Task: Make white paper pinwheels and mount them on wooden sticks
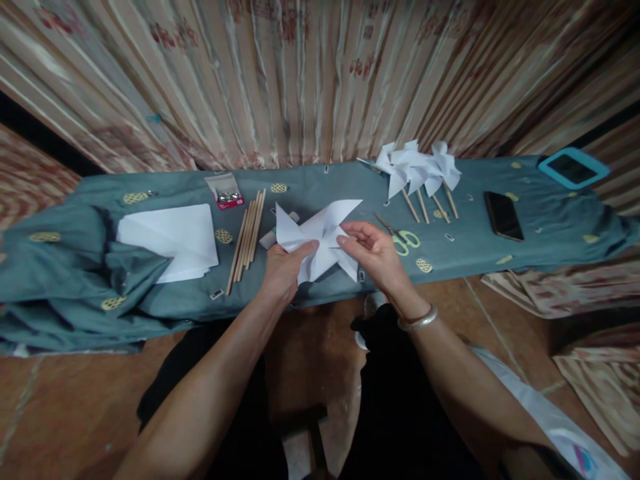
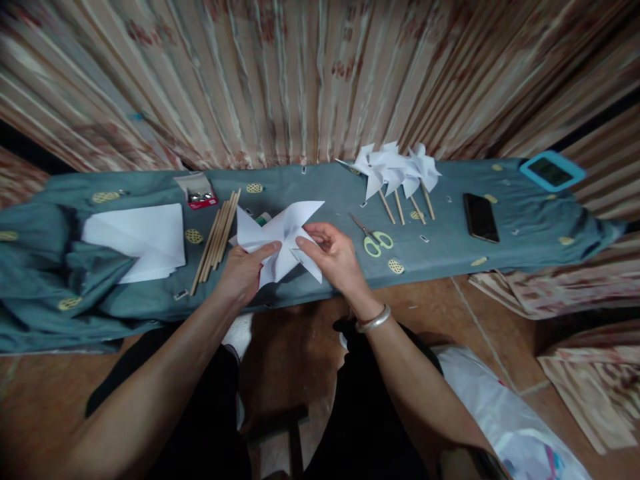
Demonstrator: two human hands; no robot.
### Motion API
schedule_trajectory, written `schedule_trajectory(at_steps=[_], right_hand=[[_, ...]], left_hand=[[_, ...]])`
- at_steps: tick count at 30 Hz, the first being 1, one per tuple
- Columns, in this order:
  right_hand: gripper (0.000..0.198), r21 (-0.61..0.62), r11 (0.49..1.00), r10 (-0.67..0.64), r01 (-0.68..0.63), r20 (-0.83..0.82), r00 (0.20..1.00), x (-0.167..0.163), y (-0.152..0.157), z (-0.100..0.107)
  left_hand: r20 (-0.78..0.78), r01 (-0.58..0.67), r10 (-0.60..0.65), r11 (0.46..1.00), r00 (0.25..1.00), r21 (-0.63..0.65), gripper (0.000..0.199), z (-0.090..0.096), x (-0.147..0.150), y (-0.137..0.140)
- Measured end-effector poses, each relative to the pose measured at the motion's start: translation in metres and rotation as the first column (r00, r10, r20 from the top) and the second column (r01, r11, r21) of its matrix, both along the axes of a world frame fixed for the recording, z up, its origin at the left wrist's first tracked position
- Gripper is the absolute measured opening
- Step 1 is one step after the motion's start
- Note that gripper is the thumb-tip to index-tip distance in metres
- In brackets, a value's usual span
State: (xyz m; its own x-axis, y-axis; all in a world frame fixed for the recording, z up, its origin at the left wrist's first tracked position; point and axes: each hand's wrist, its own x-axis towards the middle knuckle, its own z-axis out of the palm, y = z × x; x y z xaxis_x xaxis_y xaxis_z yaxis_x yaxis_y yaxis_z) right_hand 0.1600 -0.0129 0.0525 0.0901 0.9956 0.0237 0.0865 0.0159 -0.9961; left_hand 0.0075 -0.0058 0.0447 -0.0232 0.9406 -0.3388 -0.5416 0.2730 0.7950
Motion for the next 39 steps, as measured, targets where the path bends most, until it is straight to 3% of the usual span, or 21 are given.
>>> schedule_trajectory(at_steps=[3,5,7,11,24,39], right_hand=[[0.025,0.295,0.946,-0.226,0.136,0.295,0.928,-0.002,-0.007,0.007],[0.017,0.414,0.907,-0.274,0.072,0.451,0.849,-0.006,-0.012,0.01],[0.014,0.448,0.894,-0.265,-0.012,0.55,0.792,-0.012,-0.016,0.01],[0.012,0.433,0.898,-0.227,-0.078,0.608,0.761,-0.021,-0.017,0.001],[0.004,0.389,0.917,-0.147,-0.085,0.529,0.836,-0.022,-0.018,-0.002],[0.012,0.347,0.938,-0.204,0.021,0.501,0.841,-0.018,-0.01,-0.003]], left_hand=[[0.012,-0.051,0.051,0.999,0.999,-0.008,0.036,0.001,-0.001,0.003],[0.03,-0.069,0.069,0.998,0.997,-0.006,0.036,0.002,-0.001,0.005],[0.043,-0.07,0.07,0.998,0.997,-0.005,0.036,0.003,-0.001,0.006],[0.057,-0.059,0.059,0.998,0.997,-0.012,0.034,0.003,-0.001,0.007],[0.111,-0.096,0.098,0.995,0.989,-0.025,0.033,0.007,-0.004,0.01],[0.112,-0.036,0.042,0.998,0.993,-0.053,0.035,0.008,0.0,0.005]])
